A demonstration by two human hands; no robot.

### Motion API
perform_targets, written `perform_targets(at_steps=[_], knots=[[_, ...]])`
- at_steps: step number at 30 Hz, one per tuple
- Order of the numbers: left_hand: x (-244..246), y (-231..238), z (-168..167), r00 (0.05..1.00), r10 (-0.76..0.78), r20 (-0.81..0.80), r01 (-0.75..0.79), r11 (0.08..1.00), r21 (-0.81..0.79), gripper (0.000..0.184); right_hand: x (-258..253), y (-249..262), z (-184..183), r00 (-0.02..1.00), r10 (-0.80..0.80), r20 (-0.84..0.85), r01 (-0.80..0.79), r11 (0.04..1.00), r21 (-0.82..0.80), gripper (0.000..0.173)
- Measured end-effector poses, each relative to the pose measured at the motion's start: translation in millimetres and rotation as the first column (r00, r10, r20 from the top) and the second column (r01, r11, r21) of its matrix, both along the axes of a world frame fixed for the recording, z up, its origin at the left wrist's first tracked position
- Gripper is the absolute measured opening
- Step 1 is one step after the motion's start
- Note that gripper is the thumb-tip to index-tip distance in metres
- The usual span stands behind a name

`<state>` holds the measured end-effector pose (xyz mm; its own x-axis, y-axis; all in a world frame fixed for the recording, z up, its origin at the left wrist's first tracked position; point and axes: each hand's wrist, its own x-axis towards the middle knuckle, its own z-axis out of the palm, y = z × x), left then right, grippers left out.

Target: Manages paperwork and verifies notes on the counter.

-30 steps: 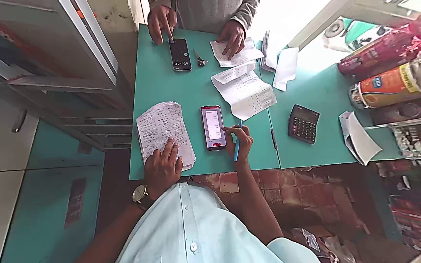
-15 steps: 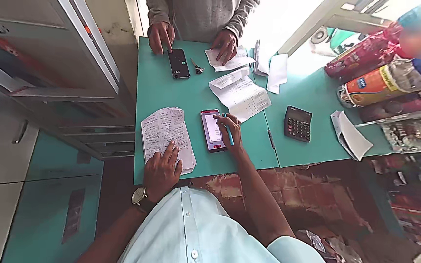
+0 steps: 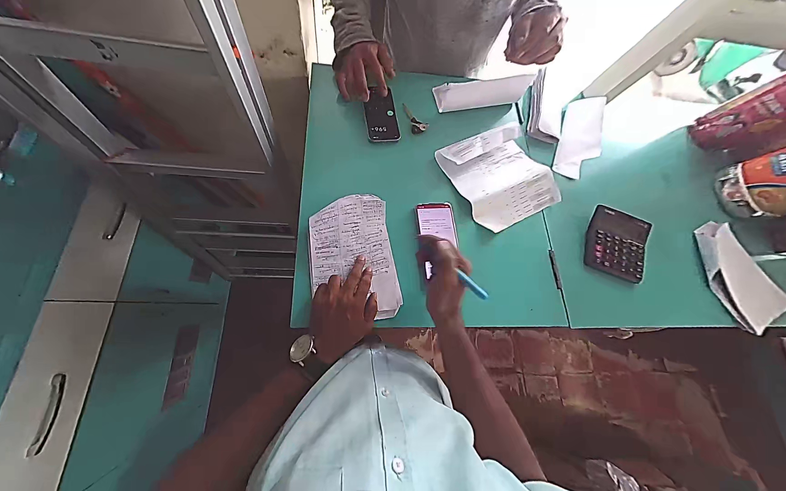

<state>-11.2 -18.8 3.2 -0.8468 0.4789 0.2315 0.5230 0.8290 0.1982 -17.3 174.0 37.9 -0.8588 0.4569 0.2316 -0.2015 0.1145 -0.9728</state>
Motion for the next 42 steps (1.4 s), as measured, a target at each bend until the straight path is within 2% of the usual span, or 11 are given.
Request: perform_targets(at_steps=[3, 6, 11, 13, 17, 20, 22, 26, 31, 35, 42], knots=[[0, -1, 1, 1.000, -0.002, -0.002, 0.002, 1.000, 0.016, 0.049, -24, -30, -11, 0.997, 0.056, 0.054, -0.061, 0.994, 0.094, 0.013], [0, -1, 2, 1.000, 0.004, 0.012, -0.004, 1.000, -0.002, 0.052, -48, -36, -27, 0.998, -0.010, 0.066, -0.008, 0.965, 0.262, 0.004], [-2, -2, 3, 1.000, 0.000, 0.007, 0.000, 1.000, -0.010, 0.051, -52, -39, -29, 0.992, -0.051, 0.113, 0.001, 0.913, 0.409, 0.007], [-2, -2, 3, 1.000, -0.001, 0.008, 0.001, 1.000, -0.009, 0.051, -52, -40, -30, 0.991, -0.048, 0.124, -0.010, 0.903, 0.430, 0.008], [-3, -2, 5, 0.999, -0.006, 0.032, 0.007, 1.000, -0.019, 0.051, -51, -41, -31, 0.977, -0.192, 0.090, 0.135, 0.890, 0.434, 0.008], [-3, -3, 5, 0.999, -0.005, 0.046, 0.006, 1.000, -0.011, 0.052, -51, -40, -30, 0.984, -0.166, 0.062, 0.132, 0.922, 0.364, 0.010], [-2, -2, 4, 0.999, -0.004, 0.036, 0.004, 1.000, -0.001, 0.052, -50, -39, -31, 0.989, -0.128, 0.076, 0.087, 0.910, 0.406, 0.011], [-3, -2, 4, 1.000, -0.008, 0.009, 0.008, 1.000, -0.013, 0.051, -50, -43, -30, 0.975, -0.209, 0.073, 0.145, 0.853, 0.502, 0.013], [0, -1, 4, 1.000, 0.008, 0.014, -0.008, 1.000, -0.024, 0.051, -50, -38, -31, 0.998, -0.026, 0.061, -0.004, 0.898, 0.441, 0.011], [-1, -1, 5, 1.000, 0.015, 0.009, -0.015, 0.999, -0.032, 0.050, -51, -41, -28, 0.990, -0.018, 0.142, -0.053, 0.879, 0.474, 0.014], [-1, -1, 4, 1.000, 0.021, -0.011, -0.021, 0.999, -0.031, 0.050, -52, -39, -31, 0.994, 0.001, 0.114, -0.051, 0.898, 0.436, 0.012]])
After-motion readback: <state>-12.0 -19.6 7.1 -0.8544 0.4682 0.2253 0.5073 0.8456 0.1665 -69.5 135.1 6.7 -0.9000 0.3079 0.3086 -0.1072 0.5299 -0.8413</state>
